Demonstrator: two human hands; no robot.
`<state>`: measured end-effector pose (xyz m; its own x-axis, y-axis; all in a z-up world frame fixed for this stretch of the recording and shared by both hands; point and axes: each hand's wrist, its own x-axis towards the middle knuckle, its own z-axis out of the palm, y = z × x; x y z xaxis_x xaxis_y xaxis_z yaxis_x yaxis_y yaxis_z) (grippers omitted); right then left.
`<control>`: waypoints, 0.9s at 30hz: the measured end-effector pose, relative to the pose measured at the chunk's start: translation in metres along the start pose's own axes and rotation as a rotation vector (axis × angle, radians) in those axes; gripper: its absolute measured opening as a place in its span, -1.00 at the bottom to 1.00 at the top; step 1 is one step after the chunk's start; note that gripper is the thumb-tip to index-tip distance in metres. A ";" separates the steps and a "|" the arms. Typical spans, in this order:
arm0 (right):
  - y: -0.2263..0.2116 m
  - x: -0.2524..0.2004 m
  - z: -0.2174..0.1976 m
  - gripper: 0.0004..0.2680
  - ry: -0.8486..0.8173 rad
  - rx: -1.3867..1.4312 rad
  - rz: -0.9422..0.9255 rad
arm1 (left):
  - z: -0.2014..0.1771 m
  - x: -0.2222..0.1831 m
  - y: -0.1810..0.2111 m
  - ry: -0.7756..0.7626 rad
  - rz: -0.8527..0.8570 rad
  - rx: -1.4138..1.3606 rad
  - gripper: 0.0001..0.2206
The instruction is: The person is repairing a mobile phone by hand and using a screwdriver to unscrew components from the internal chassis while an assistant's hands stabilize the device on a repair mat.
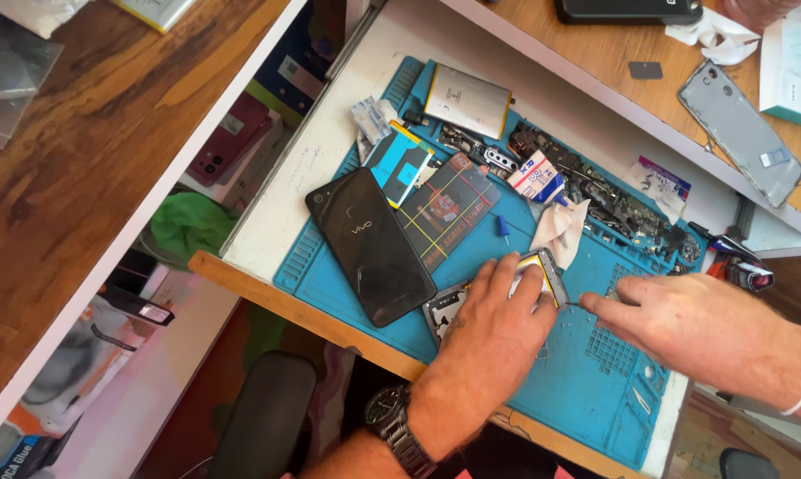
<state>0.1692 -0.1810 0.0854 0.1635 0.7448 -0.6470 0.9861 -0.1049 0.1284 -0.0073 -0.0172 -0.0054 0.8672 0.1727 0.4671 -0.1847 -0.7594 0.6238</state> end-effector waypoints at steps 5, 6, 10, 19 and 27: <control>0.008 -0.002 0.008 -0.63 0.058 -0.028 -0.092 | 0.002 -0.002 -0.001 0.009 -0.006 0.002 -0.74; 0.009 -0.001 0.009 -0.63 0.059 -0.024 -0.090 | 0.002 -0.001 -0.001 0.005 -0.006 -0.001 -0.73; 0.005 -0.003 0.010 -0.73 0.105 0.058 -0.055 | 0.000 -0.001 -0.001 -0.005 -0.015 0.020 -0.76; -0.003 0.000 0.010 -0.75 0.278 0.063 -0.083 | -0.002 -0.003 -0.001 -0.041 -0.009 0.100 -0.73; -0.009 0.000 0.002 -0.75 0.346 0.068 -0.008 | -0.001 -0.002 -0.001 -0.070 -0.006 0.151 -0.71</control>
<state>0.1609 -0.1813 0.0827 0.1481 0.9238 -0.3530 0.9889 -0.1331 0.0665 -0.0095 -0.0162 -0.0067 0.8990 0.1380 0.4156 -0.1121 -0.8450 0.5230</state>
